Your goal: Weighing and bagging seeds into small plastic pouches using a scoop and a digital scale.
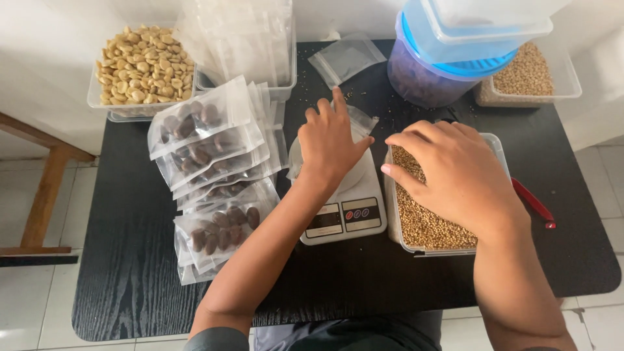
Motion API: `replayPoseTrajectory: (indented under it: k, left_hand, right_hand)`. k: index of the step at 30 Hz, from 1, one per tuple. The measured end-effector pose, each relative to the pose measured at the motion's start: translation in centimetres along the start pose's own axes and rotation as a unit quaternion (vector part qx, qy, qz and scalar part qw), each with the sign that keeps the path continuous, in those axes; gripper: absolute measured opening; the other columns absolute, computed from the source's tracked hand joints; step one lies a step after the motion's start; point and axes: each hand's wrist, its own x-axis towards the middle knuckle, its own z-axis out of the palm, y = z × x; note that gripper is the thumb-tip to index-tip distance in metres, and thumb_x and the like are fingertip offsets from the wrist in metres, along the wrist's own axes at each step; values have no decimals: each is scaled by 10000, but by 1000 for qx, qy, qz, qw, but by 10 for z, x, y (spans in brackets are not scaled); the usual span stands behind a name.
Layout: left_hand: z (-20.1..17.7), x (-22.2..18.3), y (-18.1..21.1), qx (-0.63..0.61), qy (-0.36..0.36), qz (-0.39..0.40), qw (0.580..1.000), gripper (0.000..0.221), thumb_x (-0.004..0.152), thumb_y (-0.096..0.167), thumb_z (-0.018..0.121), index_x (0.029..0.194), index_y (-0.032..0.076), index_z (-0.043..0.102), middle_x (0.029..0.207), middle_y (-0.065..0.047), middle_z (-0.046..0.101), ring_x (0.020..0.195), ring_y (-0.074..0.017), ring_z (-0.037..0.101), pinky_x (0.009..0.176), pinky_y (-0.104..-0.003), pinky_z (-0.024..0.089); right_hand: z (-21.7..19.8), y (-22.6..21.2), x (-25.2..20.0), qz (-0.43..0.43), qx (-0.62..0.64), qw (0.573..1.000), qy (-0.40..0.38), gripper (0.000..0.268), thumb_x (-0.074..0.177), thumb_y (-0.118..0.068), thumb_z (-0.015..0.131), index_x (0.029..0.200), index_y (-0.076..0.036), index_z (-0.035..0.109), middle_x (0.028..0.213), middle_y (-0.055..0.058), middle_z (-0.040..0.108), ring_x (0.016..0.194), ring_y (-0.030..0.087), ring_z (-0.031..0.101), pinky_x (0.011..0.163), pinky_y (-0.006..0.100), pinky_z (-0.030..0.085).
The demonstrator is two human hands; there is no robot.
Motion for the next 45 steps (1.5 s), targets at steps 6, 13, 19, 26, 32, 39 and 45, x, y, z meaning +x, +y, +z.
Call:
replayPoseTrajectory:
  k: [6,13,19,26,32,39,45]
  left_hand:
    - [4,1,-1,54,-27,6,998,1101,753,907,653,1539,171,425,1198,-105,648,1006,-301,649,699,-477,587]
    - [9,-3,1,75,-19,13,997,1054,723,937,647,1476,215,501,1197,-93,636,1035,-295,628,766,-504,579]
    - [2,0,-3,38,6,27,999,975,740,900,664,1437,228,547,1156,-59,640,1001,-287,633,677,-430,541]
    - [-75,-7,-32,-114,137,119,977,568,913,597,733,1184,105,650,958,-91,661,814,-303,656,525,-422,539]
    - [-119,-21,-47,-152,183,154,959,487,935,509,799,1139,100,630,914,-65,600,728,-277,628,451,-405,496]
    - [-114,-28,-44,-131,140,142,971,537,915,584,765,1149,107,689,866,-57,652,696,-299,664,475,-425,501]
    - [-102,-30,-34,-109,133,123,978,520,850,615,792,1045,143,695,835,-43,651,664,-308,647,479,-431,481]
  right_hand:
    - [-5,0,1,-34,30,999,13,387,952,-388,667,1229,-119,701,1156,8,713,986,260,676,945,487,506]
    - [-3,2,-1,-27,3,999,44,342,966,-385,676,1180,-122,718,1094,5,730,953,260,694,939,465,520]
    - [-9,4,-3,-40,2,997,61,333,974,-352,692,1181,-94,724,1100,42,750,954,270,710,930,463,531]
    - [-20,10,-12,-28,1,999,26,380,994,-365,654,1230,-72,711,1150,75,742,997,290,698,945,483,542]
    - [-18,7,-7,-44,13,998,44,280,1000,-289,690,1180,-78,731,1120,63,737,975,315,694,882,466,526]
    - [-8,10,-6,-59,-1,998,35,313,1008,-305,696,1224,-80,727,1111,81,737,962,334,692,913,478,527]
    - [-7,10,-7,-62,-19,997,45,286,1010,-306,713,1198,-92,735,1069,58,733,941,316,694,914,458,531]
